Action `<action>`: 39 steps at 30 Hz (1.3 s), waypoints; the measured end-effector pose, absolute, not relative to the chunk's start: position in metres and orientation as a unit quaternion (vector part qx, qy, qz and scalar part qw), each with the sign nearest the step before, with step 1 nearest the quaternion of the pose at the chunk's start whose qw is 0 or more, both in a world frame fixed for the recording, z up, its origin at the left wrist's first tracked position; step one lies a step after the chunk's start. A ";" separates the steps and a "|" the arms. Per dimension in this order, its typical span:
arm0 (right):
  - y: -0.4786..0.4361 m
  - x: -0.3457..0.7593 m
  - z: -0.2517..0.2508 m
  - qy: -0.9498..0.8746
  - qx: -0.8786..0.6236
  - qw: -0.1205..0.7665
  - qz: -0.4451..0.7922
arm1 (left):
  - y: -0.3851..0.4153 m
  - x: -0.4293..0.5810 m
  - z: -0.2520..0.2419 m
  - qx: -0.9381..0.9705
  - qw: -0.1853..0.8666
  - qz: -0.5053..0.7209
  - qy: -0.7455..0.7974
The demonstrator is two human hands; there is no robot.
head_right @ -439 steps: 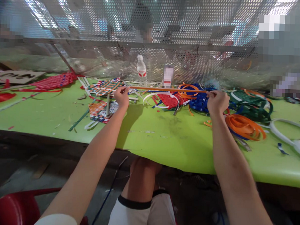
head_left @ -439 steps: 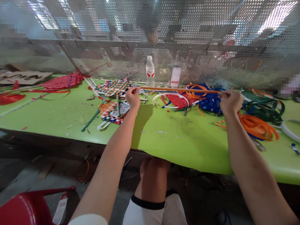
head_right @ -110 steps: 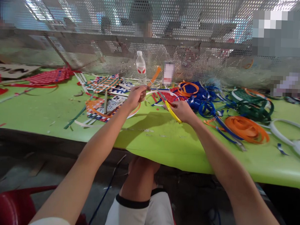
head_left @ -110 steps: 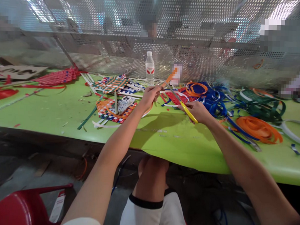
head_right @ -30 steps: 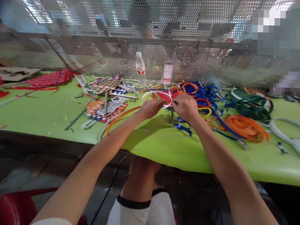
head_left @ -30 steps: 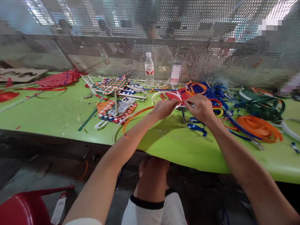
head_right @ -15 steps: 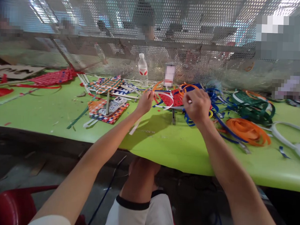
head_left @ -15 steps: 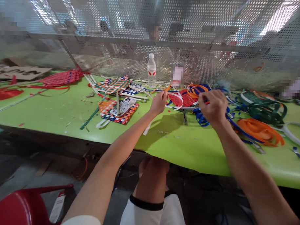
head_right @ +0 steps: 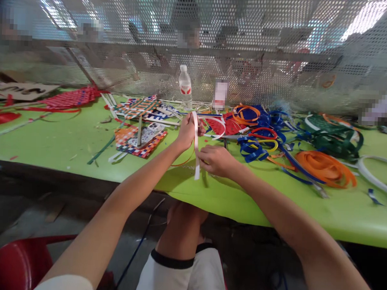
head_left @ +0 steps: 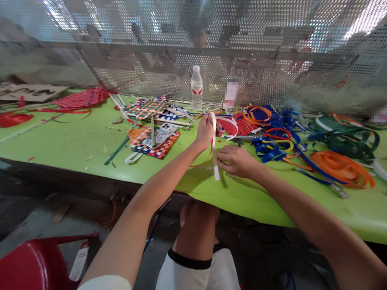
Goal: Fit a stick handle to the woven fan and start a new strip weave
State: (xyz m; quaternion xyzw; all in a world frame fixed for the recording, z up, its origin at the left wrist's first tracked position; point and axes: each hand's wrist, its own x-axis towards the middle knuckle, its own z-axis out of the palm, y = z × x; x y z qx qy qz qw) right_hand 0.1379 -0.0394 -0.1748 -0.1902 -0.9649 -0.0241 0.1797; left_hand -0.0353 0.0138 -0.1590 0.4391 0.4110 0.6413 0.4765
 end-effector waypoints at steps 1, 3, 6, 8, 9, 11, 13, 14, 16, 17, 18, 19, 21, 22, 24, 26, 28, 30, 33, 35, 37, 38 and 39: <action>-0.040 0.138 -0.175 -0.963 -0.196 0.182 -0.024 | 0.012 -0.036 -0.156 0.427 0.489 0.647 0.401; -0.041 0.138 -0.174 -0.961 -0.205 0.184 -0.021 | 0.008 -0.037 -0.150 0.406 0.515 0.648 0.387; -0.041 0.139 -0.172 -0.959 -0.206 0.196 0.019 | 0.005 -0.037 -0.144 0.408 0.542 0.634 0.371; -0.041 0.140 -0.169 -0.949 -0.206 0.224 0.088 | 0.003 -0.036 -0.143 0.411 0.554 0.625 0.364; -0.041 0.140 -0.167 -0.937 -0.215 0.245 0.129 | 0.003 -0.034 -0.143 0.413 0.558 0.622 0.364; -0.040 0.139 -0.163 -0.895 -0.257 0.305 0.200 | 0.002 -0.031 -0.145 0.421 0.558 0.616 0.363; -0.038 0.137 -0.160 -0.842 -0.309 0.364 0.249 | 0.000 -0.026 -0.148 0.434 0.549 0.618 0.359; -0.037 0.136 -0.160 -0.818 -0.329 0.386 0.270 | -0.001 -0.024 -0.149 0.439 0.542 0.621 0.357; -0.034 0.134 -0.161 -0.782 -0.347 0.408 0.319 | -0.004 -0.020 -0.150 0.444 0.526 0.631 0.358; -0.033 0.132 -0.163 -0.768 -0.349 0.414 0.343 | -0.006 -0.018 -0.150 0.444 0.516 0.637 0.361; -0.032 0.131 -0.165 -0.754 -0.349 0.419 0.365 | -0.007 -0.017 -0.150 0.444 0.506 0.644 0.363; -0.031 0.130 -0.167 -0.742 -0.348 0.423 0.386 | -0.008 -0.016 -0.149 0.443 0.497 0.651 0.365; -0.031 0.127 -0.172 -0.723 -0.343 0.424 0.424 | -0.009 -0.016 -0.149 0.439 0.483 0.663 0.365; -0.031 0.126 -0.174 -0.715 -0.342 0.422 0.441 | -0.009 -0.017 -0.150 0.436 0.479 0.668 0.365; -0.031 0.124 -0.178 -0.694 -0.344 0.423 0.470 | -0.008 -0.018 -0.151 0.429 0.476 0.677 0.363; -0.031 0.123 -0.180 -0.670 -0.350 0.430 0.494 | -0.007 -0.018 -0.151 0.425 0.477 0.682 0.356; -0.030 0.123 -0.182 -0.651 -0.356 0.429 0.515 | -0.007 -0.018 -0.151 0.425 0.477 0.685 0.350; -0.028 0.124 -0.183 -0.645 -0.364 0.417 0.527 | -0.010 -0.016 -0.150 0.429 0.474 0.684 0.353; -0.025 0.126 -0.184 -0.637 -0.372 0.400 0.544 | -0.014 -0.013 -0.148 0.438 0.470 0.674 0.364; -0.024 0.128 -0.184 -0.633 -0.366 0.390 0.559 | -0.015 -0.012 -0.149 0.446 0.469 0.667 0.368; -0.023 0.129 -0.184 -0.635 -0.359 0.376 0.571 | -0.014 -0.012 -0.150 0.456 0.459 0.669 0.367; -0.023 0.129 -0.184 -0.636 -0.358 0.369 0.575 | -0.012 -0.014 -0.151 0.462 0.449 0.673 0.365; -0.023 0.129 -0.183 -0.634 -0.359 0.365 0.579 | -0.011 -0.015 -0.152 0.468 0.436 0.677 0.364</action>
